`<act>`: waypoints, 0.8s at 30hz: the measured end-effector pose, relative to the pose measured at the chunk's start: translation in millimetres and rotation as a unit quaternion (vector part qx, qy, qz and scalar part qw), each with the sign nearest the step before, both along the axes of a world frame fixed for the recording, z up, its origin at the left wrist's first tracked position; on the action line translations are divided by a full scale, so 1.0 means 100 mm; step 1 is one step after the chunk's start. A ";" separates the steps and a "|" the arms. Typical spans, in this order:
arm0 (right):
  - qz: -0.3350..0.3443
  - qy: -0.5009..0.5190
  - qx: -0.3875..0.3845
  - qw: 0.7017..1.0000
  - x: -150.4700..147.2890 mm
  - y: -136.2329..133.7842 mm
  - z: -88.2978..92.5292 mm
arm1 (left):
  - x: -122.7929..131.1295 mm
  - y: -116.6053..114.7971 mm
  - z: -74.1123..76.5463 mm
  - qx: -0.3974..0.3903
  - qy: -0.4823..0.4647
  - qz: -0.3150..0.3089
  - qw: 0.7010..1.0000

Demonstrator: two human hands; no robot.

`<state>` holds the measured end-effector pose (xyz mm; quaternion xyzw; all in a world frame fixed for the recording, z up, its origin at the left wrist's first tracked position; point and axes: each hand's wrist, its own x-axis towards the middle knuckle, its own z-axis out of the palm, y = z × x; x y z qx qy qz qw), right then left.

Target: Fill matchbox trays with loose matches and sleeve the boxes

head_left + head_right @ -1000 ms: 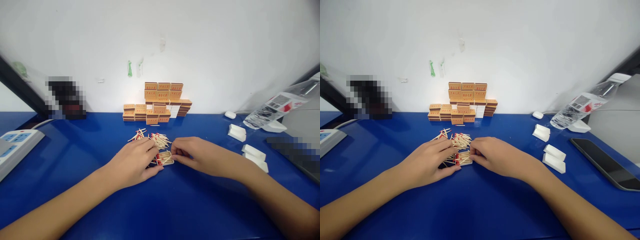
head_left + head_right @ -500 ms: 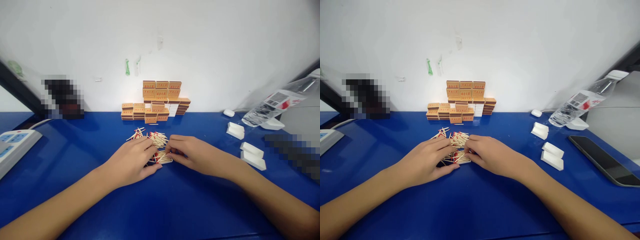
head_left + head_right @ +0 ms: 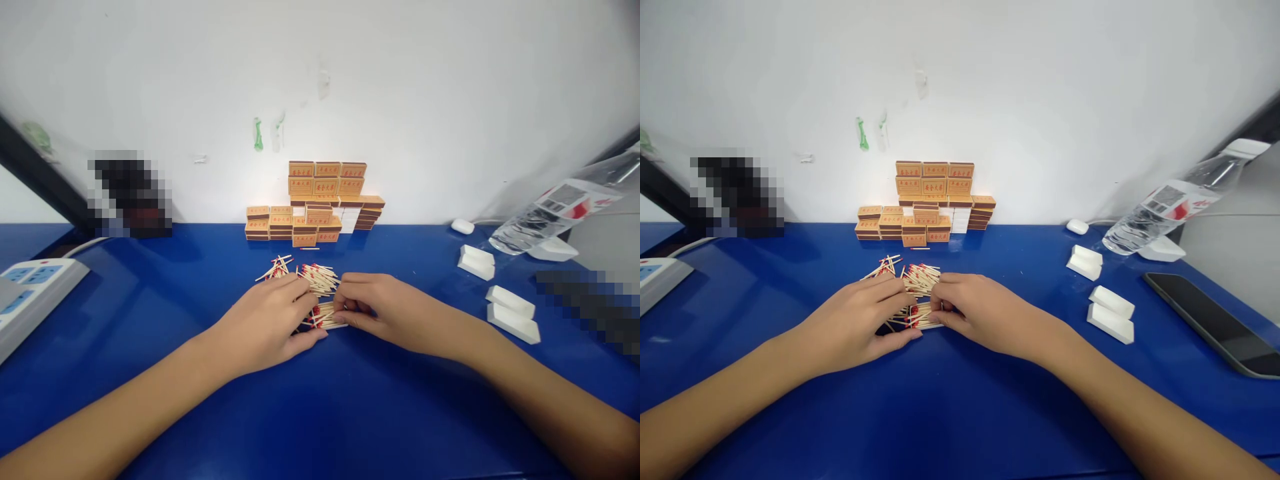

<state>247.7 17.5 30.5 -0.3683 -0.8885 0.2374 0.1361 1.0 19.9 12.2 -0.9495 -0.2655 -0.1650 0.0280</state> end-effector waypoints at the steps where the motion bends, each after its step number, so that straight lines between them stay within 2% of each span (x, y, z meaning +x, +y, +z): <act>1: -0.003 0.002 0.001 1.000 -0.01 0.00 0.00 | 0.00 0.00 0.00 -0.001 0.000 -0.001 1.000; 11: -0.038 0.006 0.029 0.999 -0.02 -0.02 -0.02 | -0.01 -0.01 0.01 0.002 0.005 -0.001 1.000; 17: -0.007 0.006 0.020 1.000 -0.02 -0.04 -0.04 | -0.01 -0.01 0.01 0.007 0.000 -0.002 1.000; 24: -0.013 0.001 0.017 1.000 -0.03 -0.03 -0.02 | -0.01 -0.01 0.01 0.003 0.009 -0.003 1.000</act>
